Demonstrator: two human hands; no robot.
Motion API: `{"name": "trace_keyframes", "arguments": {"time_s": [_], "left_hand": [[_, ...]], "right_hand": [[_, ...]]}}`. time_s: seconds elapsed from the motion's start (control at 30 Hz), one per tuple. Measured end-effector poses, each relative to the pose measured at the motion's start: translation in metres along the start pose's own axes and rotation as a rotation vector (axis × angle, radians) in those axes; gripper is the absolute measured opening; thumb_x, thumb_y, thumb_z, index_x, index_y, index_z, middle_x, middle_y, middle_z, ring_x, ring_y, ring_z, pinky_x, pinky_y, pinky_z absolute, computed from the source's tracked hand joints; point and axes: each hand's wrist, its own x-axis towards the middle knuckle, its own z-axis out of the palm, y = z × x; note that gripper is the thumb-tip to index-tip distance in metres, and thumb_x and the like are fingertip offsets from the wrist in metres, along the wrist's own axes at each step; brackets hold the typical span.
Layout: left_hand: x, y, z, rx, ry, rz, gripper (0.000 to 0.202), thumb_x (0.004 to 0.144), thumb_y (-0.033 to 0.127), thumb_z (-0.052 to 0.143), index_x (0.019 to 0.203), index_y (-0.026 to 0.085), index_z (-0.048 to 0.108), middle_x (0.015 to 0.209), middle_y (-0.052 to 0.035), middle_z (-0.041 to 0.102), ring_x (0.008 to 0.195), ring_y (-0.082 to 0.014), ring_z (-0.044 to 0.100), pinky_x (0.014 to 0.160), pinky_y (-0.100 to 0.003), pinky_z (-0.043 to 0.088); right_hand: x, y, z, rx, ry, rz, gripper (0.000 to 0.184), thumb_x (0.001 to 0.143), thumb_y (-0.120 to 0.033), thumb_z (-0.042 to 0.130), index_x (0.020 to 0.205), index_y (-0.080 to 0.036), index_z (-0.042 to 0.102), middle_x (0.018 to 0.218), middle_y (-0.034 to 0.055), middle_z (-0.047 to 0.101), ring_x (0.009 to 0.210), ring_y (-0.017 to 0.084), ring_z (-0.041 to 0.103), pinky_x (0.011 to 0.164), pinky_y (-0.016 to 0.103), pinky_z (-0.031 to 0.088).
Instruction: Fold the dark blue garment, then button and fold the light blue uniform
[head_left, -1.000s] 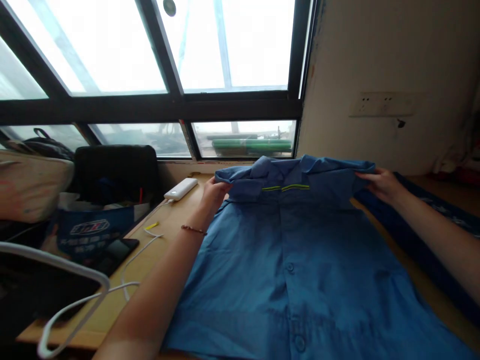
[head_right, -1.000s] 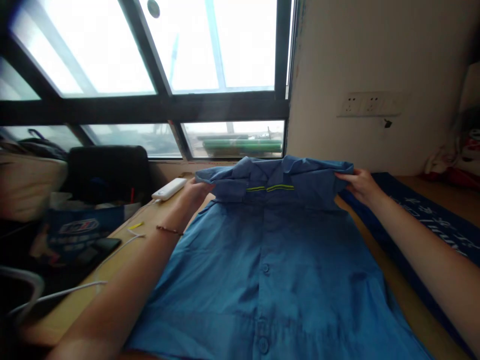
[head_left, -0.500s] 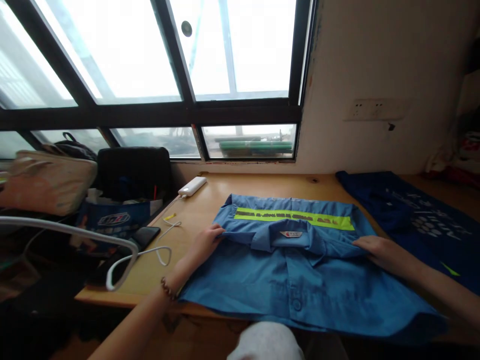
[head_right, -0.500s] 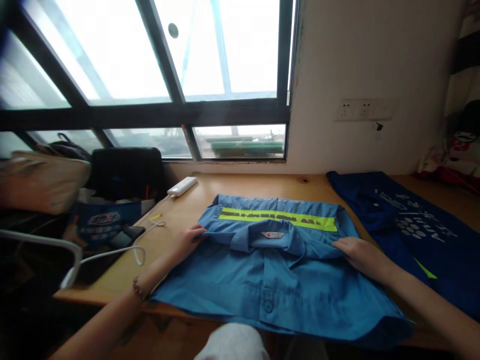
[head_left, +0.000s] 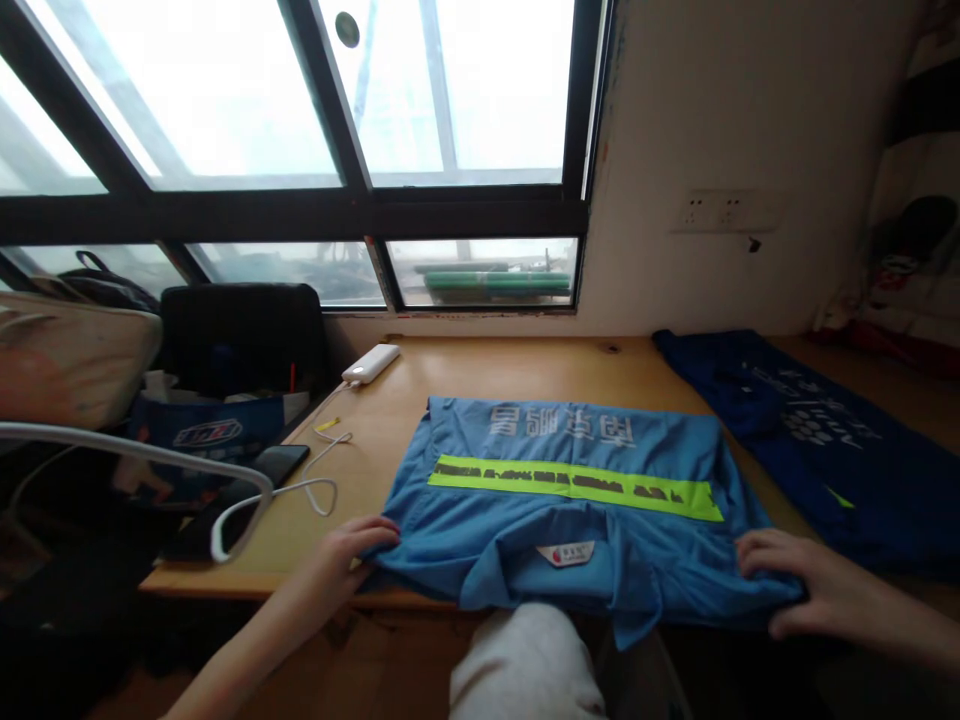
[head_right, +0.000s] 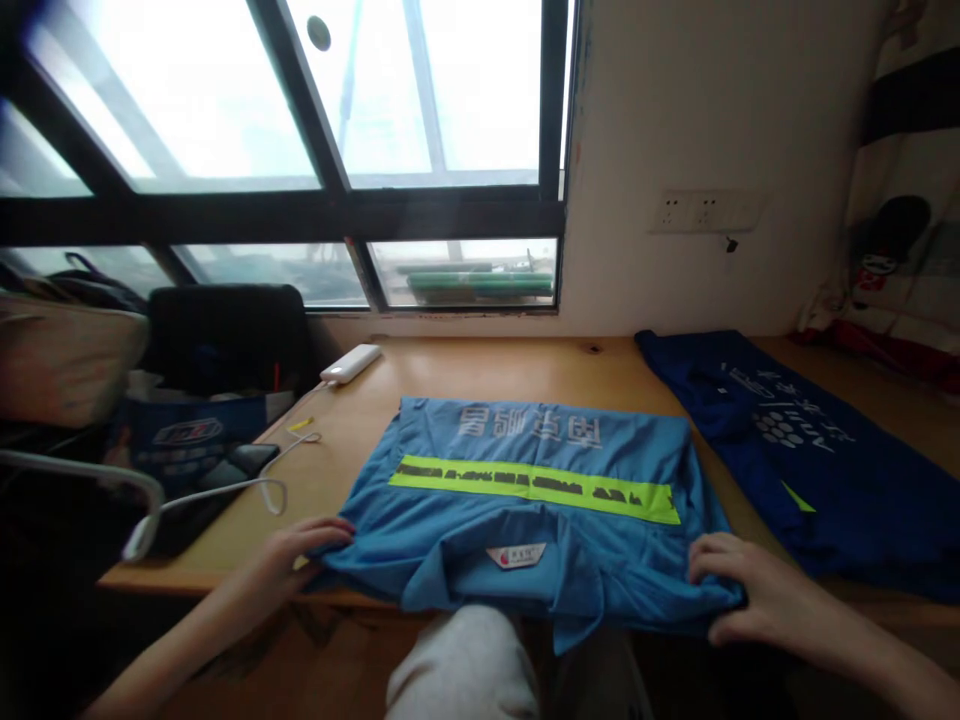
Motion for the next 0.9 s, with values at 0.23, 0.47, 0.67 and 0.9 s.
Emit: {"name": "trace_keyframes", "arguments": {"time_s": [0.23, 0.47, 0.67, 0.9], "left_hand": [[0.007, -0.015, 0.01, 0.017, -0.024, 0.114, 0.012, 0.068, 0.034, 0.06, 0.071, 0.025, 0.068, 0.108, -0.0019, 0.059, 0.118, -0.0255, 0.035, 0.101, -0.042, 0.02], [0.034, -0.007, 0.029, 0.058, 0.065, -0.272, 0.031, 0.074, 0.044, 0.044, 0.073, 0.018, 0.062, 0.086, -0.0046, 0.061, 0.089, -0.0225, 0.052, 0.081, -0.031, 0.04], [0.023, 0.002, 0.047, 0.397, 0.306, -0.558, 0.063, 0.063, 0.056, 0.048, 0.105, 0.01, 0.05, 0.103, -0.0167, 0.053, 0.099, -0.0316, 0.048, 0.079, -0.04, 0.038], [0.01, 0.024, 0.034, 0.15, 0.112, -0.761, 0.047, 0.065, 0.057, 0.048, 0.085, 0.016, 0.058, 0.08, -0.0125, 0.064, 0.082, -0.0312, 0.059, 0.067, -0.035, 0.043]], "right_hand": [[-0.006, -0.012, 0.019, -0.016, -0.094, -0.019, 0.02, 0.069, -0.041, 0.058, 0.075, -0.025, 0.069, 0.085, 0.0045, 0.064, 0.092, 0.024, 0.054, 0.088, 0.035, 0.038], [0.006, 0.012, 0.016, -0.011, -0.057, 0.262, 0.039, 0.074, -0.051, 0.045, 0.063, -0.019, 0.065, 0.065, 0.0021, 0.063, 0.069, 0.02, 0.057, 0.063, 0.026, 0.041], [-0.013, 0.035, 0.048, -0.209, 0.383, 0.349, 0.049, 0.056, -0.055, 0.06, 0.087, -0.016, 0.061, 0.093, 0.0111, 0.06, 0.094, 0.029, 0.053, 0.083, 0.037, 0.039], [-0.038, 0.026, 0.062, 0.361, 0.522, 0.716, 0.05, 0.048, -0.049, 0.066, 0.085, -0.015, 0.059, 0.086, 0.0122, 0.065, 0.089, 0.032, 0.058, 0.078, 0.039, 0.045]]}}
